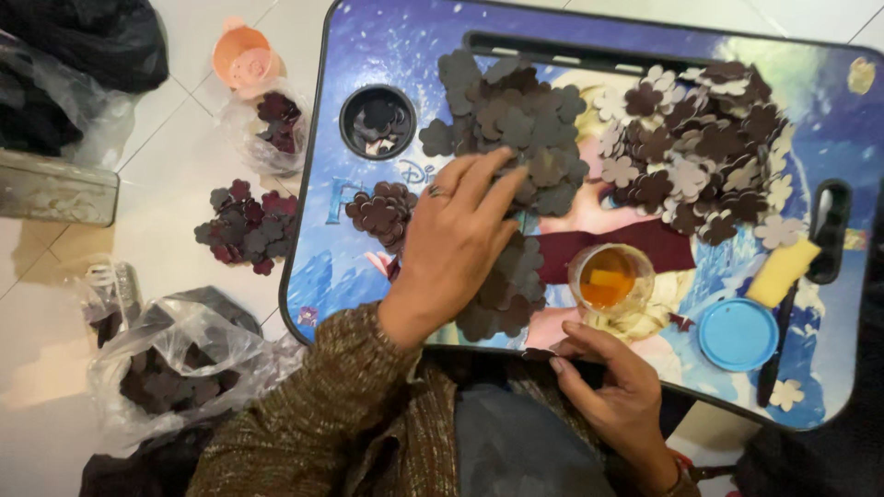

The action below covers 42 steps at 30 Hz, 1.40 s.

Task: The person repeatedly picks up small flower-shaped craft pieces from a tray and joins them together by hand. They alternate between dark and light pieces, pressing them to form small clusters and placing the joined units back on the tray.

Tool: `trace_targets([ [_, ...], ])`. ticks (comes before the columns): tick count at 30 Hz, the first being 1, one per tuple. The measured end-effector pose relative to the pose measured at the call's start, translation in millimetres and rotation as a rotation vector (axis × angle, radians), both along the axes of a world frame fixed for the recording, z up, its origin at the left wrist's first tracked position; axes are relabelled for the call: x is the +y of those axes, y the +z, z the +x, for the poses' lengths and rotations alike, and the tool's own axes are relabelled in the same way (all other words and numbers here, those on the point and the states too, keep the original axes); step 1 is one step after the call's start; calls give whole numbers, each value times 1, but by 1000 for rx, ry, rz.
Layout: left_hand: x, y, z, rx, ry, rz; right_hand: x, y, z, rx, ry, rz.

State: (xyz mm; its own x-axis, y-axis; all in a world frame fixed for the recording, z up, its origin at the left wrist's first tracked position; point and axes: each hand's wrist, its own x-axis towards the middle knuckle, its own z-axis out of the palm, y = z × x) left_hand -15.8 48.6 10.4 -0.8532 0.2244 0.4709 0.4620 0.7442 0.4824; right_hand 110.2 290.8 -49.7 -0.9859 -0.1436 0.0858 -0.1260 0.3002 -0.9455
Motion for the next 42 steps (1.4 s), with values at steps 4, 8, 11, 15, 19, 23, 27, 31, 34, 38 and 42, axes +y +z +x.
trace_targets([
  [4,22,6,-23,4,-64,-64,8,13,0,1,3,-12],
  [8,35,5,-40,-43,-98,-217,18,22,-1,5,29,-10],
  [11,36,3,-45,5,-124,-226,23,22,-2,-3,18,-8],
  [15,21,9,-40,-38,-124,-124,26,12,-12,7,44,-15],
  [19,-6,21,-13,-117,-244,-166,24,0,-24,2,44,-6],
  [23,-43,26,12,-229,-338,-125,15,-9,-30,-16,53,-33],
  [27,-64,17,23,-219,-133,69,-2,-15,-32,-36,56,-46],
  [31,-62,2,19,-188,10,193,-20,-15,-34,-29,39,-15],
  [34,-56,-5,10,-139,-4,175,-28,-10,-33,-24,38,19],
  [38,-53,-8,-8,-119,-36,147,-32,-6,-36,-22,43,7],
  [42,-48,-8,-20,-130,29,107,-32,-5,-37,-38,32,23],
])
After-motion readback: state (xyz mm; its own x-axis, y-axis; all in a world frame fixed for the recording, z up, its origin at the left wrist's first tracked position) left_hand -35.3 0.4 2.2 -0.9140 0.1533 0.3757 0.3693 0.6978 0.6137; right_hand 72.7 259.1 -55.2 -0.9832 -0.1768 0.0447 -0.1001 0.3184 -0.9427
